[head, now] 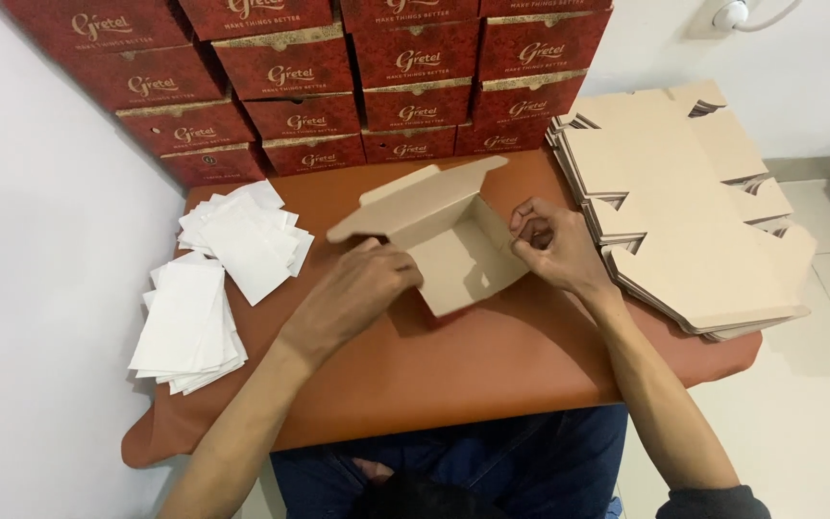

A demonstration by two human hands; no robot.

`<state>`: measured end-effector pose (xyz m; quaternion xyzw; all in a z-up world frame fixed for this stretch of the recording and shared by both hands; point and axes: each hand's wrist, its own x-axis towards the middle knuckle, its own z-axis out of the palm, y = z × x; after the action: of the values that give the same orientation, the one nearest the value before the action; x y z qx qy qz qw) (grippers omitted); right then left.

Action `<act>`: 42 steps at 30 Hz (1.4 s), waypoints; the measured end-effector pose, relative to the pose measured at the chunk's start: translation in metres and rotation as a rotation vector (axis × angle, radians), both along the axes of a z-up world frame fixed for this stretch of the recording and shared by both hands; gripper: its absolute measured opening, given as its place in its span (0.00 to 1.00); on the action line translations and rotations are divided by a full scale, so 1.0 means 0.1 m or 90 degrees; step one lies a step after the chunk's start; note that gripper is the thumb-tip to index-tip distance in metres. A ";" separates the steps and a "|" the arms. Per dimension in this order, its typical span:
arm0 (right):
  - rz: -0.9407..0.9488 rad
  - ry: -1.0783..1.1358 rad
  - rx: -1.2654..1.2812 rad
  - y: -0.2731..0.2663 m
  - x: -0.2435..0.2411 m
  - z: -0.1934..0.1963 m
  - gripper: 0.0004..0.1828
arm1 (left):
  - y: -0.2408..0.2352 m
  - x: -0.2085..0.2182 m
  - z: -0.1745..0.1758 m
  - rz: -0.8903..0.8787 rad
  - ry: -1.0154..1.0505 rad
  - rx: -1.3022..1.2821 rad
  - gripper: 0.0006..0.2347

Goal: The person folds a flat cardboard piece into a small box, inserts a white paper, and closes the lid. The person handles the cardboard box and white paper by hand.

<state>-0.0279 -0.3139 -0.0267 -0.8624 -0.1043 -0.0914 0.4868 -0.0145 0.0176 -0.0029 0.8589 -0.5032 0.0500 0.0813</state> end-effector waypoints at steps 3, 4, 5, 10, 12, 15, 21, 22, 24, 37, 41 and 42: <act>0.005 0.001 0.004 0.02 0.01 -0.04 0.14 | 0.09 0.13 -0.08 0.051 -0.008 -0.028 0.11; 0.005 0.001 0.004 0.04 -0.01 -0.07 0.14 | 0.10 0.12 -0.04 0.051 -0.007 -0.029 0.11; 0.005 -0.031 -0.039 0.07 -0.02 -0.09 0.11 | 0.10 0.12 -0.01 0.060 -0.021 -0.025 0.13; 0.002 -0.101 -0.111 0.13 -0.04 -0.05 0.08 | 0.14 0.09 0.06 0.075 -0.010 -0.042 0.17; -0.021 -0.145 -0.072 0.18 -0.07 0.05 0.05 | 0.21 0.04 0.16 0.079 0.004 -0.083 0.23; -0.087 -0.216 -0.145 0.29 -0.14 0.30 0.06 | 0.44 0.10 0.11 0.137 -0.029 -0.112 0.25; -0.022 -0.284 -0.131 1.33 -0.24 0.75 0.06 | 1.41 0.57 -0.17 0.387 -0.038 -0.149 0.19; -0.019 -0.286 -0.129 1.54 -0.28 0.84 0.06 | 1.54 0.66 -0.20 0.391 -0.040 -0.148 0.19; -0.003 -0.203 -0.180 1.95 -0.34 1.06 0.05 | 1.79 0.85 -0.23 0.562 0.048 -0.025 0.15; 0.104 0.053 -0.385 3.18 0.39 0.09 0.25 | 1.85 0.68 0.08 0.621 0.133 -0.053 0.20; 0.097 0.069 -0.324 3.16 0.41 0.09 0.17 | 1.84 0.67 0.12 0.609 0.142 -0.163 0.11; 0.094 0.067 -0.292 3.16 0.41 0.09 0.13 | 1.85 0.67 0.11 0.601 0.142 -0.192 0.07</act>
<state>0.0134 0.0021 -0.0178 -0.9440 -0.1596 0.0153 0.2883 0.0529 0.2028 0.0076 0.9715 -0.0357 0.0611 0.2261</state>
